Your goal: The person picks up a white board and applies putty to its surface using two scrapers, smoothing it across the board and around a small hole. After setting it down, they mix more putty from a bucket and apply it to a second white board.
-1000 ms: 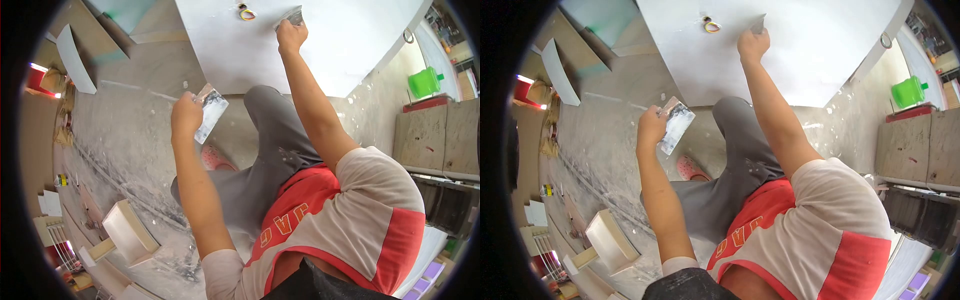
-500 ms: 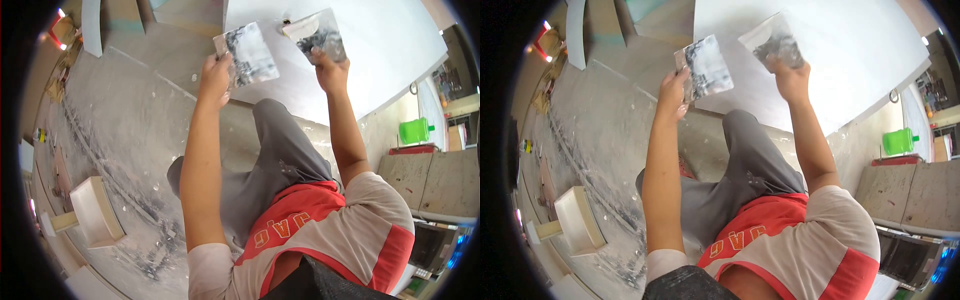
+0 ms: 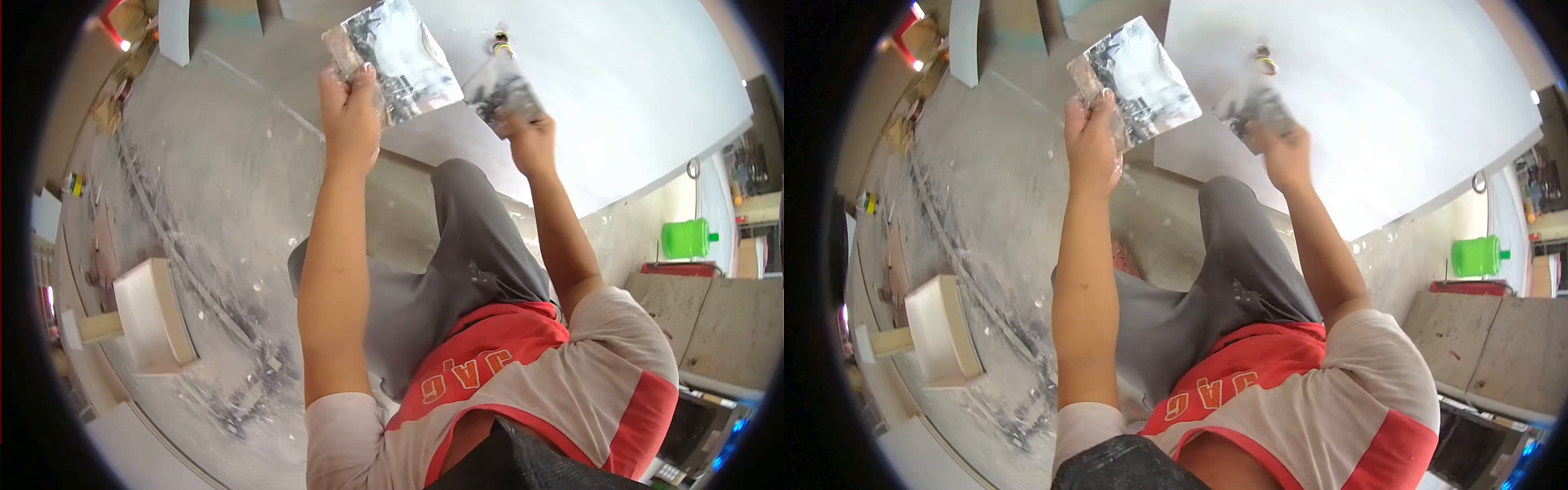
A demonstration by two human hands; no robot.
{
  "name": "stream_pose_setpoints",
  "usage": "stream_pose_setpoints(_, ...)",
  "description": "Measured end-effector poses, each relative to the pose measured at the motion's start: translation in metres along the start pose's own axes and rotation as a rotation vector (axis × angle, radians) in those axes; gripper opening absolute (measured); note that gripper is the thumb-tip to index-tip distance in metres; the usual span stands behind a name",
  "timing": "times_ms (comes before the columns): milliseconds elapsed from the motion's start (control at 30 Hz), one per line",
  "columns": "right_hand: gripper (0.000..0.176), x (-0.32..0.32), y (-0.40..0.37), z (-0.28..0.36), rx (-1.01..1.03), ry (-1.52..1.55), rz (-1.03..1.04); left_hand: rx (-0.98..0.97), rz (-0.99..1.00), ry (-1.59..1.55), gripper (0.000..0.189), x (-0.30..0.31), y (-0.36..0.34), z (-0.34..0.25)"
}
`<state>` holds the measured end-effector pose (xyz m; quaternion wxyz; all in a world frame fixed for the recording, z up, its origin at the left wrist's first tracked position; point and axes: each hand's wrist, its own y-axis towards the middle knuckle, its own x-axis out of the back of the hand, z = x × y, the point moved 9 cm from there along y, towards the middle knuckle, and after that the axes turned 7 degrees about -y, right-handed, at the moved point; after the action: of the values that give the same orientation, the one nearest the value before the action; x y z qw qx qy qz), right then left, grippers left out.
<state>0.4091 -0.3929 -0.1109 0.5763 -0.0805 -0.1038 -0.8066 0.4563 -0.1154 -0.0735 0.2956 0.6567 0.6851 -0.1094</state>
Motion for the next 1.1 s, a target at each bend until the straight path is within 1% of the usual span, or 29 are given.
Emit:
stream_pose_setpoints(33,0.024,-0.002,0.001,0.004,-0.031,0.49,-0.021,-0.062,-0.023,0.154,0.024,0.003,-0.003,-0.005)
stream_pose_setpoints(100,0.036,-0.011,0.0,0.013,-0.107,0.818,0.107,-0.127,-0.001,0.196,0.028,-0.007,-0.007,-0.008)
stream_pose_setpoints(167,0.036,-0.02,0.0,0.011,-0.131,0.825,0.128,-0.18,0.017,0.217,0.03,-0.017,-0.011,-0.01)
stream_pose_setpoints(200,0.036,-0.027,-0.001,0.012,-0.141,0.825,0.142,-0.22,0.054,0.301,0.03,-0.023,-0.013,-0.011)
stream_pose_setpoints(267,0.035,-0.032,-0.001,0.017,-0.151,0.822,0.085,-0.306,0.125,0.463,0.031,-0.035,-0.018,-0.012)
stream_pose_setpoints(333,0.033,-0.032,0.002,0.019,-0.133,0.833,0.031,-0.154,0.214,0.565,0.031,-0.041,-0.02,0.005)
stream_pose_setpoints(367,0.033,-0.029,0.007,0.023,-0.106,0.858,0.041,-0.078,0.254,0.615,0.031,-0.042,-0.022,0.013)
stream_pose_setpoints(400,0.033,-0.027,0.013,0.027,-0.08,0.881,0.052,0.026,0.3,0.741,0.031,-0.046,-0.026,0.02)
stream_pose_setpoints(433,0.032,-0.025,0.02,0.03,-0.057,0.906,0.065,0.018,0.341,0.78,0.031,-0.05,-0.029,0.023)
stream_pose_setpoints(467,0.033,-0.013,0.031,0.03,-0.026,0.922,0.012,0.01,0.382,0.82,0.031,-0.053,-0.032,0.027)
stream_pose_setpoints(500,0.031,0.003,0.043,0.033,0.055,0.899,-0.02,0.0,0.423,0.861,0.031,-0.056,-0.034,0.031)
stream_pose_setpoints(567,0.021,0.036,0.046,0.061,0.188,0.514,-0.326,-0.037,0.379,0.932,0.032,-0.048,-0.03,0.032)
stream_pose_setpoints(600,0.02,0.043,0.054,0.064,0.22,0.319,-0.373,-0.054,0.356,0.971,0.032,-0.044,-0.027,0.031)
stream_pose_setpoints(667,0.019,0.055,0.077,0.07,0.279,-0.074,-0.462,0.002,0.329,1.043,0.033,-0.036,-0.018,0.027)
stream_pose_setpoints(700,0.019,0.055,0.081,0.078,0.286,-0.242,-0.495,0.032,0.319,1.077,0.033,-0.033,-0.016,0.027)
stream_pose_setpoints(767,0.019,0.051,0.088,0.094,0.295,-0.58,-0.556,0.032,0.327,1.067,0.032,-0.034,-0.014,0.023)
stream_pose_setpoints(800,0.021,0.047,0.093,0.098,0.325,-0.654,-0.585,0.032,0.331,1.063,0.032,-0.034,-0.012,0.022)
stream_pose_setpoints(900,0.03,0.017,0.11,0.107,0.479,-1.042,-0.602,-0.046,0.363,1.082,0.032,-0.036,-0.014,0.022)
stream_pose_setpoints(933,0.029,0.021,0.115,0.101,0.422,-0.886,-0.745,-0.038,0.368,1.075,0.032,-0.035,-0.014,0.022)
stream_pose_setpoints(967,0.029,0.02,0.126,0.089,0.344,-0.808,-0.717,-0.029,0.375,1.068,0.032,-0.035,-0.014,0.022)
stream_pose_setpoints(1033,0.032,0.006,0.125,0.088,0.182,-0.65,-0.662,0.009,0.376,1.081,0.033,-0.035,-0.017,0.021)
stream_pose_setpoints(1067,0.034,-0.003,0.136,0.082,0.192,-0.723,-0.655,0.036,0.369,1.101,0.033,-0.035,-0.017,0.02)
stream_pose_setpoints(1100,0.024,-0.015,0.132,0.095,0.183,-0.788,-0.675,0.063,0.364,1.123,0.033,-0.034,-0.018,0.02)
